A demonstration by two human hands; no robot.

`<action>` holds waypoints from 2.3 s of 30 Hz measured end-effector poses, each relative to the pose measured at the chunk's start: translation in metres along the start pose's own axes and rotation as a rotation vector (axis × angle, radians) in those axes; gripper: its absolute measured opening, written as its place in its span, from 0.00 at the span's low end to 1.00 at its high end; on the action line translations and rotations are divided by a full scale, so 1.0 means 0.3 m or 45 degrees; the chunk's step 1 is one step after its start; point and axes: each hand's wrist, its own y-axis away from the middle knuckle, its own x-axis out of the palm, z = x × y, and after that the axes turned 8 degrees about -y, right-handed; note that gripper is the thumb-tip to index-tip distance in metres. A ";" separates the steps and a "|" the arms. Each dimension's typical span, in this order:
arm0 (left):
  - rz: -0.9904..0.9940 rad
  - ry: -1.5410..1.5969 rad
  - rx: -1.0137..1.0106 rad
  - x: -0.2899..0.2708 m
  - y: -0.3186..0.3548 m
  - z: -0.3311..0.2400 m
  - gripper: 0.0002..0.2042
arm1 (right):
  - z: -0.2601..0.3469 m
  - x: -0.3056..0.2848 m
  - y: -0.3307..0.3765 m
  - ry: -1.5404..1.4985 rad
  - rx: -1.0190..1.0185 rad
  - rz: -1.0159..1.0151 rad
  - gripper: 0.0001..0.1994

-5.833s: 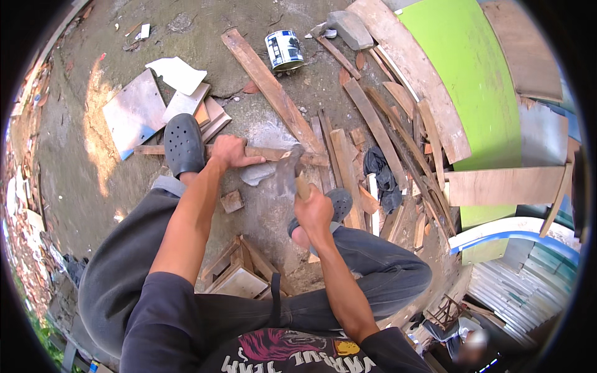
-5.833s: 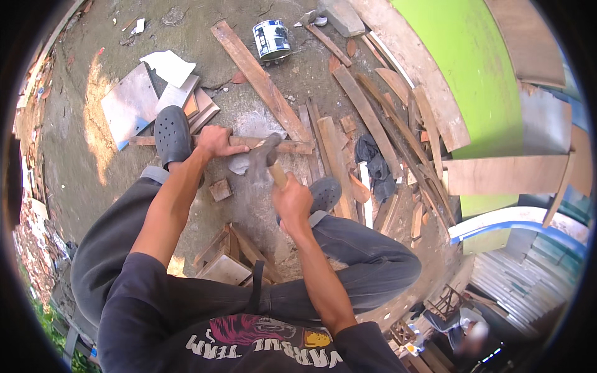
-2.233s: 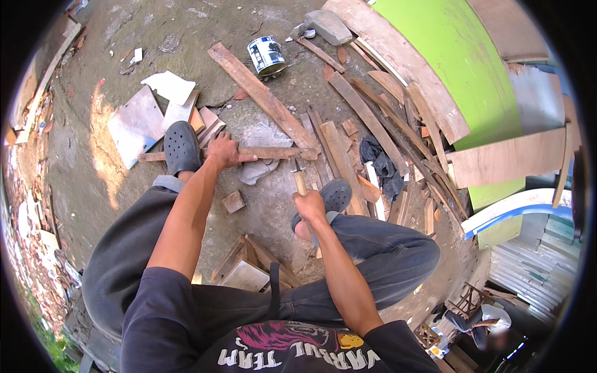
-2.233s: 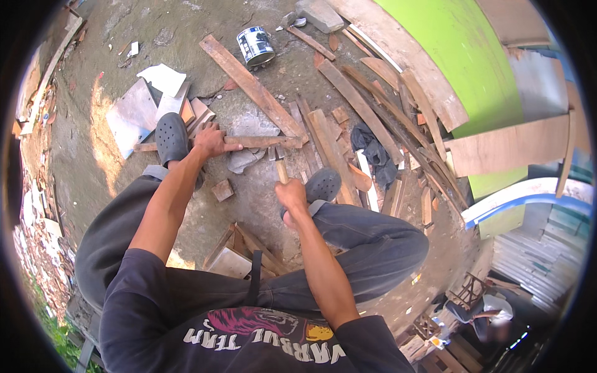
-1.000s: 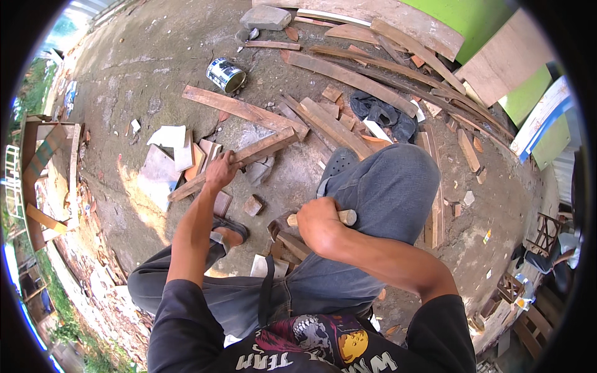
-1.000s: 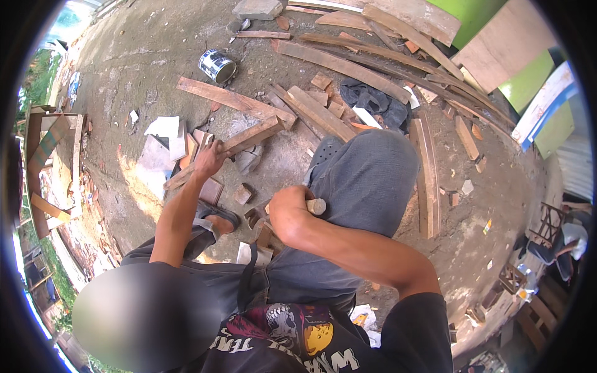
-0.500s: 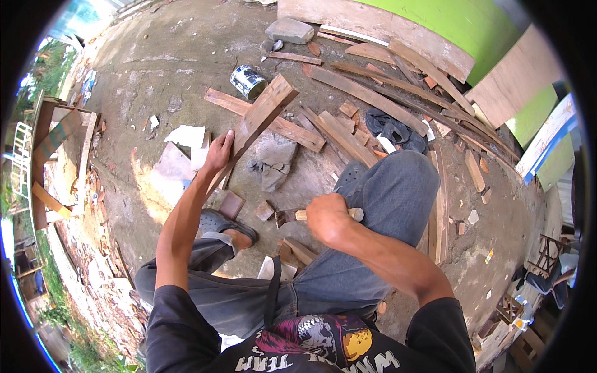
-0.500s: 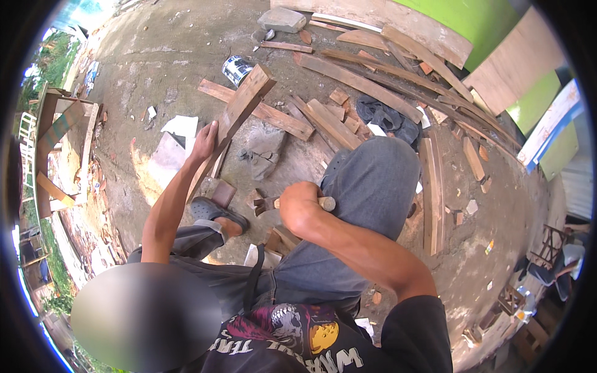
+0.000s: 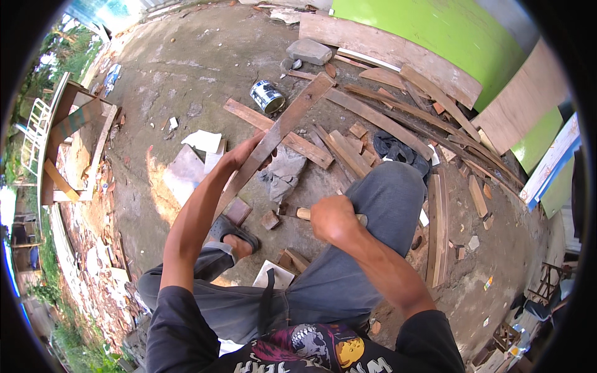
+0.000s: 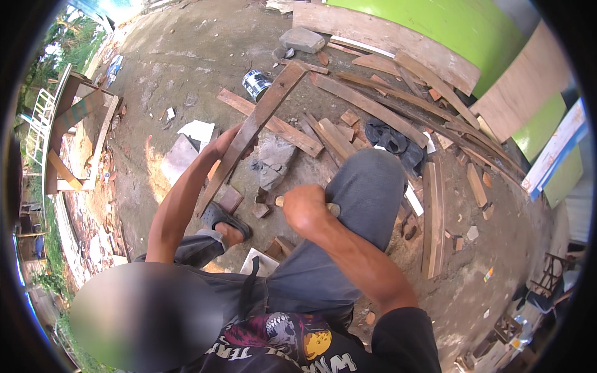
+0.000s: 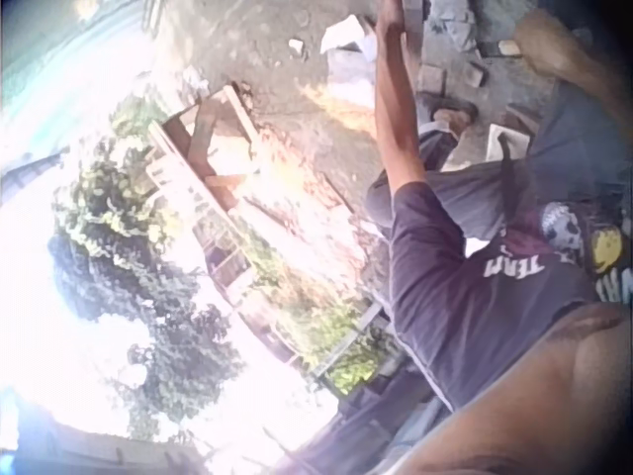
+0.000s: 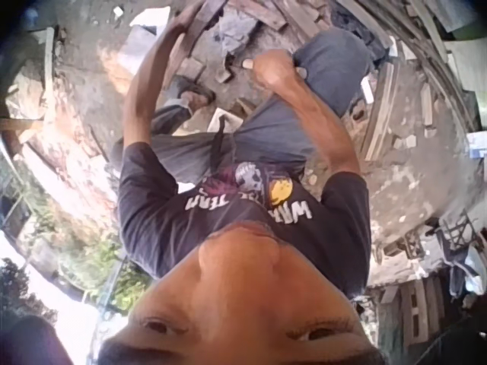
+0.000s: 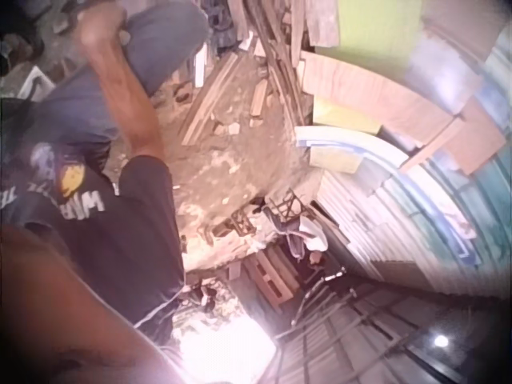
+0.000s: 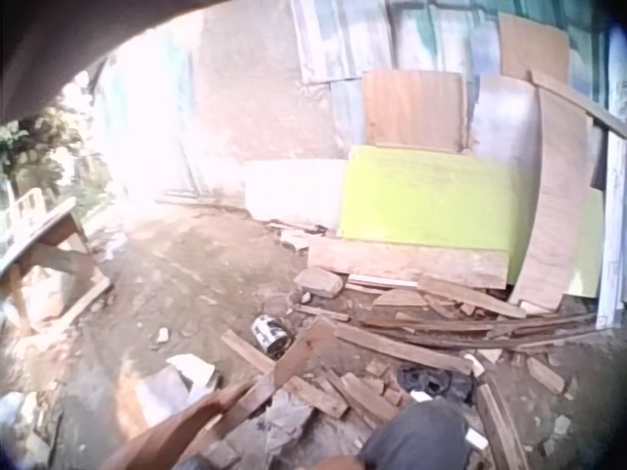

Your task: The person sits on the ground and uses a hammer to repeatedly strike a piece of wood, breaking it into smaller pieces. The person picks up the wood, positions it, and strikes it multiple times to split it.

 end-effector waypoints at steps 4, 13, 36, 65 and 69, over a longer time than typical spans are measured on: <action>-0.009 0.015 -0.094 0.026 0.020 -0.026 0.24 | 0.004 -0.051 -0.006 -0.060 -0.036 -0.064 0.08; -0.822 -0.508 0.088 -0.028 0.145 0.152 0.44 | 0.008 -0.138 -0.037 -0.153 0.238 -0.040 0.14; -1.066 -0.319 -0.370 0.026 0.196 0.915 0.43 | 0.064 -0.092 -0.138 0.078 0.325 0.178 0.20; -0.163 -1.156 -0.488 0.342 -0.095 0.588 0.46 | -0.058 -0.078 -0.091 -0.051 0.324 0.110 0.17; -0.020 -0.970 -0.515 0.226 -0.091 0.435 0.33 | -0.071 -0.059 -0.064 -0.050 0.254 0.050 0.17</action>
